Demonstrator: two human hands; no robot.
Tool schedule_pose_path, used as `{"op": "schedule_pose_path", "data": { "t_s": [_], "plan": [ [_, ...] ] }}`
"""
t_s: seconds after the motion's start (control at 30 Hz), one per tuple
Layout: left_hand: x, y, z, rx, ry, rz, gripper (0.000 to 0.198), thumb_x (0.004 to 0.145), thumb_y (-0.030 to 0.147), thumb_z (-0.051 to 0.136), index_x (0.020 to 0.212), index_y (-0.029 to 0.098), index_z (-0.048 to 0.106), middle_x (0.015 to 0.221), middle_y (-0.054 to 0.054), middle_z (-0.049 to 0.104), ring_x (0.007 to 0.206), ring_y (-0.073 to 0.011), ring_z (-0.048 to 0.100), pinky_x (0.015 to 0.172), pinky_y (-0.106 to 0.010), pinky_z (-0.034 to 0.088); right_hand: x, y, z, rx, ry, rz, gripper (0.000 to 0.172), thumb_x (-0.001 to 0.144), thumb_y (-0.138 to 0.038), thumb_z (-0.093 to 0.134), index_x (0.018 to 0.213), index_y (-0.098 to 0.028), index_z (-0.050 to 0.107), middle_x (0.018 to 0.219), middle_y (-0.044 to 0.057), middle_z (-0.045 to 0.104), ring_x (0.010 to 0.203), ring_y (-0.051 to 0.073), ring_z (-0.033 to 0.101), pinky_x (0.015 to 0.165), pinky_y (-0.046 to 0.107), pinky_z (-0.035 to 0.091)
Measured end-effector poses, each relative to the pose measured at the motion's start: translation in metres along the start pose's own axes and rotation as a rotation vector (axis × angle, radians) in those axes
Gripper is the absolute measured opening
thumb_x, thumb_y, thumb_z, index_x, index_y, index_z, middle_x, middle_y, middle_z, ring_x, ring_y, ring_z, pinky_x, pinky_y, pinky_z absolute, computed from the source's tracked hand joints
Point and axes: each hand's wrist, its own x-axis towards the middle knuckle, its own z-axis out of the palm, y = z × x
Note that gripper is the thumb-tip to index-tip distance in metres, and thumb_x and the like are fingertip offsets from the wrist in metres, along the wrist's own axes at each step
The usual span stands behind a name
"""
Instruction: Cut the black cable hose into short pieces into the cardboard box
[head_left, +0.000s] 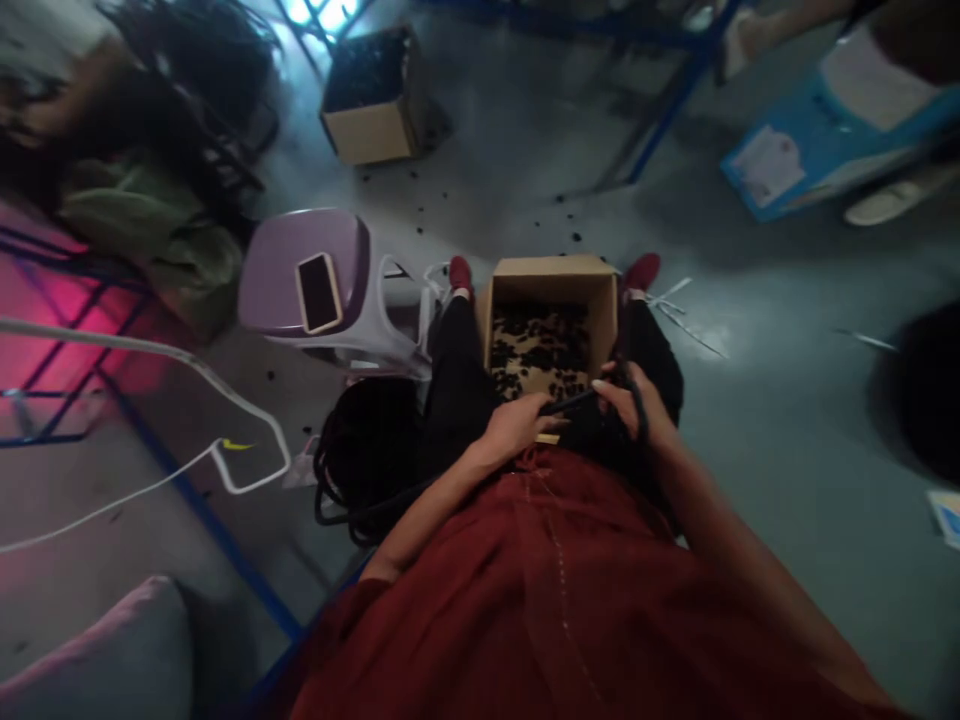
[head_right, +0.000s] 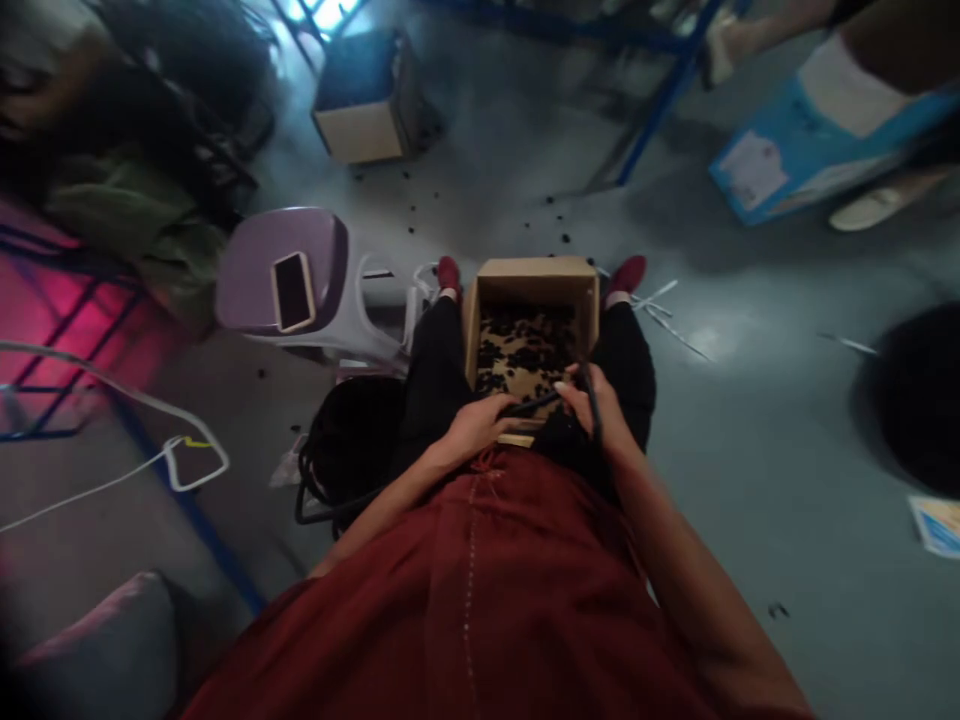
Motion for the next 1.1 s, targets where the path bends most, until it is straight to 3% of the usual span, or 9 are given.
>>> {"op": "schedule_pose_path", "data": {
  "t_s": [0.13, 0.3, 0.57, 0.73, 0.9, 1.1],
  "plan": [
    [0.003, -0.006, 0.002, -0.033, 0.115, 0.02, 0.029, 0.088, 0.028, 0.047, 0.112, 0.02, 0.059, 0.113, -0.005, 0.063, 0.103, -0.017, 0.058, 0.092, -0.026, 0.043, 0.003, 0.001, 0.006, 0.068, -0.004, -0.02, 0.04, 0.068, -0.048, 0.063, 0.096, -0.023, 0.048, 0.058, -0.005, 0.049, 0.049, 0.011, 0.048, 0.047, 0.024, 0.039],
    [0.003, -0.019, -0.01, -0.138, 0.251, -0.031, 0.027, 0.087, 0.026, 0.048, 0.109, 0.016, 0.061, 0.107, -0.006, 0.065, 0.1, -0.0171, 0.059, 0.09, -0.027, 0.043, -0.001, 0.001, 0.009, 0.219, -0.003, 0.046, 0.039, 0.073, -0.052, 0.057, 0.095, -0.024, 0.044, 0.075, -0.001, 0.056, 0.054, 0.01, 0.05, 0.05, 0.023, 0.042],
    [-0.001, -0.031, -0.018, -0.323, 0.323, -0.102, 0.027, 0.087, 0.026, 0.047, 0.107, 0.016, 0.062, 0.101, -0.004, 0.066, 0.091, -0.0151, 0.059, 0.083, -0.024, 0.044, -0.026, 0.017, -0.002, -0.17, -0.174, 0.103, 0.039, 0.077, -0.051, 0.052, 0.102, -0.021, 0.049, 0.076, 0.002, 0.061, 0.058, 0.013, 0.056, 0.056, 0.026, 0.046],
    [-0.003, -0.032, -0.017, -0.403, 0.326, -0.124, 0.031, 0.087, 0.03, 0.046, 0.109, 0.016, 0.062, 0.09, -0.003, 0.066, 0.081, -0.0136, 0.058, 0.073, -0.022, 0.044, -0.044, 0.026, -0.003, -0.455, -0.311, 0.014, 0.04, 0.079, -0.048, 0.053, 0.11, -0.023, 0.053, 0.093, 0.005, 0.067, 0.081, 0.022, 0.063, 0.07, 0.03, 0.047],
    [-0.003, -0.033, -0.015, -0.468, 0.337, -0.151, 0.035, 0.086, 0.035, 0.045, 0.11, 0.016, 0.062, 0.075, -0.001, 0.062, 0.069, -0.0117, 0.055, 0.064, -0.021, 0.042, -0.049, 0.026, -0.002, -0.529, -0.389, 0.002, 0.043, 0.081, -0.046, 0.052, 0.115, -0.021, 0.052, 0.104, 0.008, 0.066, 0.091, 0.023, 0.062, 0.075, 0.029, 0.046],
    [-0.005, -0.032, -0.013, -0.494, 0.313, -0.13, 0.036, 0.085, 0.035, 0.047, 0.112, 0.017, 0.062, 0.082, -0.002, 0.064, 0.079, -0.0141, 0.057, 0.071, -0.023, 0.044, -0.047, 0.021, -0.002, -0.537, -0.405, 0.015, 0.046, 0.082, -0.048, 0.05, 0.118, -0.02, 0.051, 0.106, 0.009, 0.066, 0.094, 0.024, 0.062, 0.077, 0.03, 0.046]
  ]
}}
